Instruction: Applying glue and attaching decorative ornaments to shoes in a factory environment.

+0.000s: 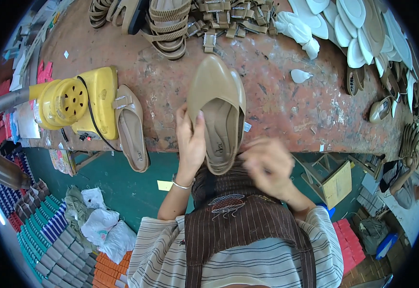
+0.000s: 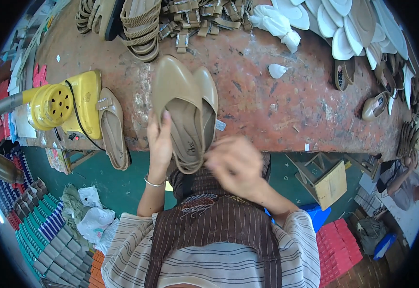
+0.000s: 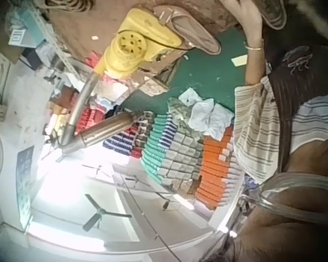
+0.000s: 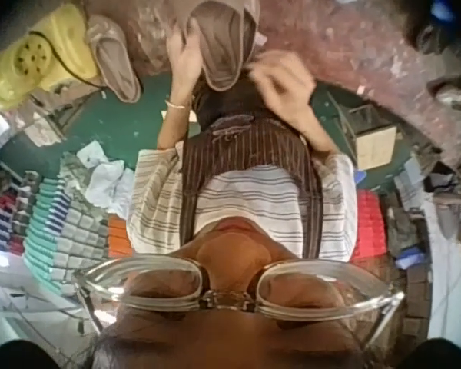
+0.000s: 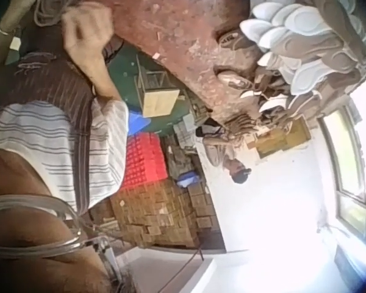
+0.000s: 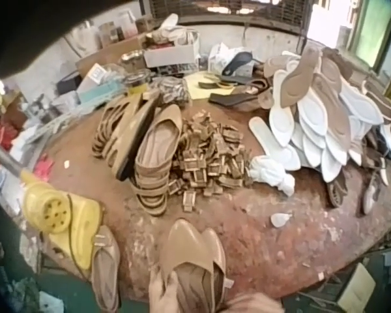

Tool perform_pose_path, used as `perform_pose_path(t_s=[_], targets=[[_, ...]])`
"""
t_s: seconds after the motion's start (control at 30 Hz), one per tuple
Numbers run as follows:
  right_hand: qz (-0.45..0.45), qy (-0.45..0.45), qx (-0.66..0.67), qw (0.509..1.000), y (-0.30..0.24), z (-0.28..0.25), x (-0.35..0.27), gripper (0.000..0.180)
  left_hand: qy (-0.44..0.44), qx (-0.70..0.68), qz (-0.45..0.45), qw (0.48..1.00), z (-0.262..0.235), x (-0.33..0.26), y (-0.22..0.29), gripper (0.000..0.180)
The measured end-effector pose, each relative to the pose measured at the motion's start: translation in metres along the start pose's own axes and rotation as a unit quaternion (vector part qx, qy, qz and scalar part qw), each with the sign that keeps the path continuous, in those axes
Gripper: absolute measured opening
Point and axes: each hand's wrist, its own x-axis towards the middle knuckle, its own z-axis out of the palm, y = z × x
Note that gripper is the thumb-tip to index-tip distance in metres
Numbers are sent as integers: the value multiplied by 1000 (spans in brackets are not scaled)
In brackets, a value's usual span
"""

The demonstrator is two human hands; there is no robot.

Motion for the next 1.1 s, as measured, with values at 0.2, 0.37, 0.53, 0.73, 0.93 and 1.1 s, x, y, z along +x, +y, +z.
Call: perform_pose_path(t_s=[0.2,0.37,0.53,0.73,0.93,1.1], targets=[[351,-16,-39,935,39,14,-2,52,211,-140,-173,952,-27,22,10,36],[382,47,147,911,49,44,-4,63,204,-200,-152,946,-71,39,27,25],[383,-36,161,909,74,-1,7,65,-48,91,-165,981,-59,24,-14,37],[432,-42,184,882,56,-11,-4,55,-54,301,-84,948,-19,-7,18,49],[241,305,-134,912,109,-48,5,38,-136,72,36,987,-19,-19,50,33],[227,250,-168,926,136,-41,30,39,-183,-430,-304,830,48,-28,41,47]])
